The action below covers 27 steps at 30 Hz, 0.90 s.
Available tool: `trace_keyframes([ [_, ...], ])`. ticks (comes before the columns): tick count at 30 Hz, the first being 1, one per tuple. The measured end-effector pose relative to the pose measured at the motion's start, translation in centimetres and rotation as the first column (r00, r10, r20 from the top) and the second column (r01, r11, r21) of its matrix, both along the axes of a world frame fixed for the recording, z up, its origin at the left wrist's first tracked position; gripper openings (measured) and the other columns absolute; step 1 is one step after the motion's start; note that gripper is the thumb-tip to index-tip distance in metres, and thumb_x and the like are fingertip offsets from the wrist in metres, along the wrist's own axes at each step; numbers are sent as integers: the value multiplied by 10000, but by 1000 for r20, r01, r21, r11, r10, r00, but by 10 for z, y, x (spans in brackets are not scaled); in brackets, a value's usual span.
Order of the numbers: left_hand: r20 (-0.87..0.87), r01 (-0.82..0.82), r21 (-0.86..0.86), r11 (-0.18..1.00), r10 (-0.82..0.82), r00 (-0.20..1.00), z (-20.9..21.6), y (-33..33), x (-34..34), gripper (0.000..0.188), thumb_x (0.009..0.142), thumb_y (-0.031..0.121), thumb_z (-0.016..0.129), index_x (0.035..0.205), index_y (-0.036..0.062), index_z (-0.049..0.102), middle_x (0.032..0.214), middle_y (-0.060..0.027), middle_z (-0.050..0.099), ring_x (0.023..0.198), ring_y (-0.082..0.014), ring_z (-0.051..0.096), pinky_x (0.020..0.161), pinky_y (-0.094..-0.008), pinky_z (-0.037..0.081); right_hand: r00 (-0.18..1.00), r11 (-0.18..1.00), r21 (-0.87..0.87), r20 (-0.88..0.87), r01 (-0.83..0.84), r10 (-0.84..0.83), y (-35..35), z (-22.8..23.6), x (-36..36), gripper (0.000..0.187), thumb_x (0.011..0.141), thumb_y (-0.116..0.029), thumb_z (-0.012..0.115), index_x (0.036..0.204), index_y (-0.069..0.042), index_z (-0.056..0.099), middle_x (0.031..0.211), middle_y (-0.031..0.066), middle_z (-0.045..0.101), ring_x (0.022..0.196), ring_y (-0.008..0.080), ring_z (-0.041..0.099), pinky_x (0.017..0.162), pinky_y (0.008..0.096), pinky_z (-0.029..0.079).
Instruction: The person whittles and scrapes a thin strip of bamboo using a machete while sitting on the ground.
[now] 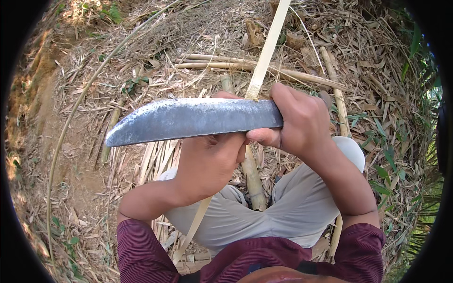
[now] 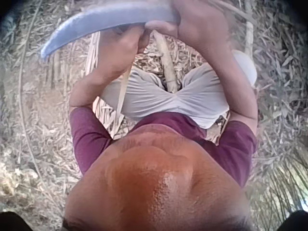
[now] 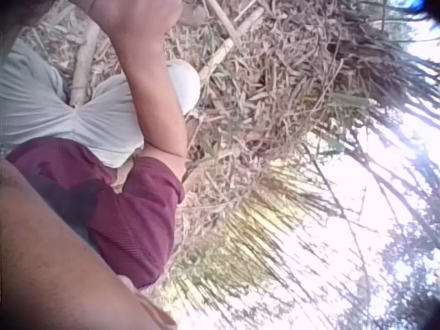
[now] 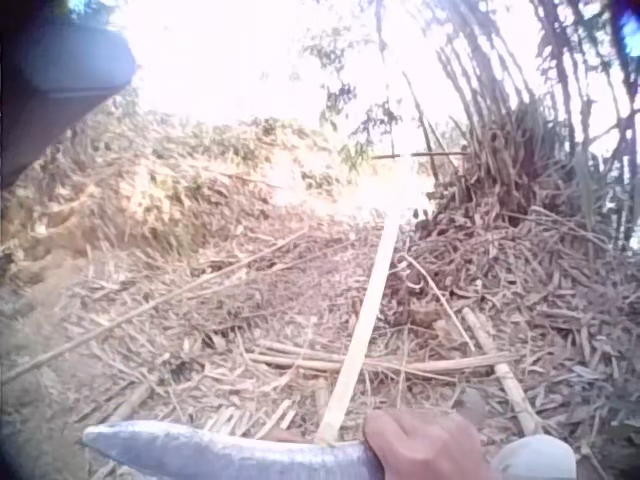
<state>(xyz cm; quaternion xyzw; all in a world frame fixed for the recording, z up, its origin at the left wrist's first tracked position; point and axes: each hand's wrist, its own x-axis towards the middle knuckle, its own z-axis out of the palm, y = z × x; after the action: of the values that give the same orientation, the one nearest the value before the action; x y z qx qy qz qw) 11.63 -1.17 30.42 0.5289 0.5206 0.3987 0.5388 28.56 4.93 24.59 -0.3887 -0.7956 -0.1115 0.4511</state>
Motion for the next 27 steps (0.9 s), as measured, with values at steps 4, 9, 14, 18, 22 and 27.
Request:
trace_keyframes([
  [4,-27,1,201,980,5,1000,-14,1,0,190,983,50,464,1171,47,494,616,13,481,484,-33,382,440,-224,288,998,990,135,40,35,-40,12,-1,3,777,650,-855,557,648,-85,457,534,53,485,434,222,557,395,331,438],
  [9,120,-39,126,991,24,992,-10,9,-1,54,966,74,560,953,26,581,680,15,542,524,-20,438,448,-227,320,995,967,250,74,52,-72,33,0,13,770,647,-848,565,655,-84,470,543,57,500,461,229,580,407,325,452],
  [14,221,-43,142,989,10,975,-12,22,-8,151,971,100,558,865,0,594,677,2,551,476,-38,424,418,-228,309,984,975,169,80,146,-162,35,0,10,741,681,-820,580,675,-82,503,572,67,554,491,236,610,420,328,467],
  [18,203,-26,97,995,6,979,-11,20,-14,140,966,94,538,867,6,583,676,-8,544,463,-49,412,413,-233,292,997,998,-19,51,64,-63,11,3,-11,735,733,-796,579,671,-68,497,589,102,583,472,252,610,416,353,465],
  [22,47,29,31,999,-31,998,-14,14,-11,137,982,108,494,895,25,560,674,-1,495,452,-42,325,400,-238,236,996,996,65,63,59,-63,18,3,-6,758,710,-820,566,664,-69,483,564,93,553,461,248,600,404,347,452],
  [27,78,8,57,998,-12,997,-11,13,-4,162,995,134,501,879,32,550,661,8,492,449,-31,325,400,-233,237,994,977,209,82,49,-67,35,-3,0,777,668,-843,551,672,-70,477,547,70,524,461,238,594,400,330,447],
])
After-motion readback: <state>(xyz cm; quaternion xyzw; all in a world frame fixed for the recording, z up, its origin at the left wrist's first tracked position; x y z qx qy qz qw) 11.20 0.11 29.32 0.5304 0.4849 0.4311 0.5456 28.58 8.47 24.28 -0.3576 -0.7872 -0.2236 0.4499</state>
